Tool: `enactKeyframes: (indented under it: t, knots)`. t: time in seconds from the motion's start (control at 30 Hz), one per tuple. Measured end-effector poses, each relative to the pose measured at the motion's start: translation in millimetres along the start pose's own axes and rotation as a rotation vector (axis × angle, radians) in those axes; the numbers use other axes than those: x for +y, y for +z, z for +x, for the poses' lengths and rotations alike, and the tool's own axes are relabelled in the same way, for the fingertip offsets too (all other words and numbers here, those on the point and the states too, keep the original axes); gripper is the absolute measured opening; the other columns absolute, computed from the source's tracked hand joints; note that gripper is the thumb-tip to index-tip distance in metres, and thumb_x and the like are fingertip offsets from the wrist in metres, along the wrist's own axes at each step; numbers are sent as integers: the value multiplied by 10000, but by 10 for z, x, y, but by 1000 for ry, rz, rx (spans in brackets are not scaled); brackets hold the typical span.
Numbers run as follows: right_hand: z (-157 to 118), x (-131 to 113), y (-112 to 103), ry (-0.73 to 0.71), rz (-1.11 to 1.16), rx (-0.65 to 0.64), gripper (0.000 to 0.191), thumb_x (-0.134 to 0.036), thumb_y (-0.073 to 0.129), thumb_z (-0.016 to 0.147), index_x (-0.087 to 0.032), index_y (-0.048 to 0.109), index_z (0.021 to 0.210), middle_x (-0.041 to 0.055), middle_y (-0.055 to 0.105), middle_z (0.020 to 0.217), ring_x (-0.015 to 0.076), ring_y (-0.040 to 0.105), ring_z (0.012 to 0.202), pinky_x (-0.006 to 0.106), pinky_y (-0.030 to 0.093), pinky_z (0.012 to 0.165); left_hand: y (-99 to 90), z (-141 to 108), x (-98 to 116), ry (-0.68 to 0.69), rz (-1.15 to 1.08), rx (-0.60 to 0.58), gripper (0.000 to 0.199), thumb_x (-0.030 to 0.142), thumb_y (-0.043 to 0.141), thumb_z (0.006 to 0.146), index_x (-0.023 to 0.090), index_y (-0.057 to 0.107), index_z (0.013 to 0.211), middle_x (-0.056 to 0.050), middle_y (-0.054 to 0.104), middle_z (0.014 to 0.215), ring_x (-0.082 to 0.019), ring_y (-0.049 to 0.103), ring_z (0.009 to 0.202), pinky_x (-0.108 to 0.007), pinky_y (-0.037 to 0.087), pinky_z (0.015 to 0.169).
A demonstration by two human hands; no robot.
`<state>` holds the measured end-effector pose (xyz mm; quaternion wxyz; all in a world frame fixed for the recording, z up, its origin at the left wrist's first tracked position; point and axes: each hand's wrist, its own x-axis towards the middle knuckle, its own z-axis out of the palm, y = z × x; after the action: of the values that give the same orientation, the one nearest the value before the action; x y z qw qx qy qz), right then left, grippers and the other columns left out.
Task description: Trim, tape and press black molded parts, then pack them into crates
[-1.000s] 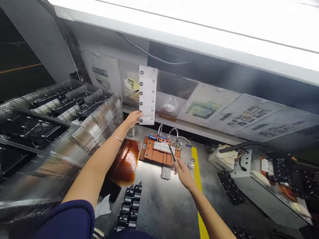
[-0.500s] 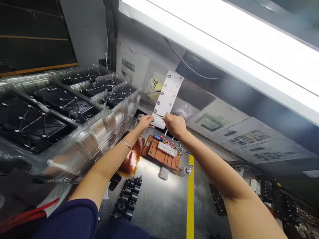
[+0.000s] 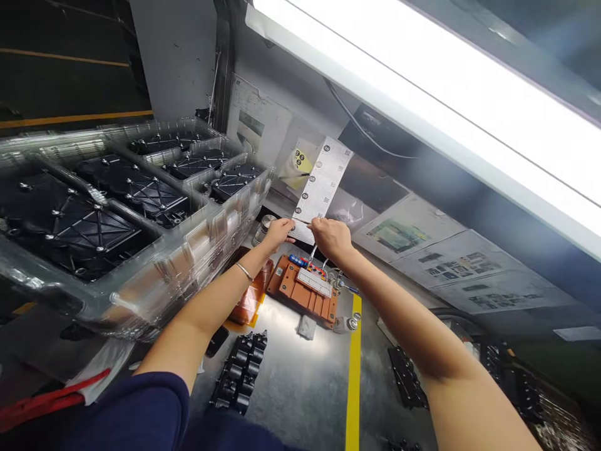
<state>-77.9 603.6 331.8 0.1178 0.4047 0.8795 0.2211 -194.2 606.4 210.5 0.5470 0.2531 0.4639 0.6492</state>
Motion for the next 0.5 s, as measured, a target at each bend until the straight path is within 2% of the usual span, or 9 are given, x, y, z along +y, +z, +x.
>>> enactKeyframes:
  t: [0.17,0.33,0.5]
  knots:
    - [29,-25,11,-6,0,-8,312,-266,356,980,-99,619,970,194,701,928,271,684,872,278,427,615,10,-7,-26,39,27,28,170,258,638,782,114,612,696,16,492,621,-65,491,542,-177,531,435]
    - [22,-24,40,-20,5,7,312,-257,352,976,-97,620,982,195,699,942,274,684,873,299,458,635,19,8,-62,44,44,64,152,257,621,791,115,635,738,-7,552,693,-82,535,586,-194,548,459]
    - [-2,0,66,-12,13,11,311,-256,357,973,-92,621,986,199,699,941,270,685,871,296,464,642,25,20,-72,32,54,88,125,219,596,798,115,634,740,-10,543,707,-84,527,594,-199,549,455]
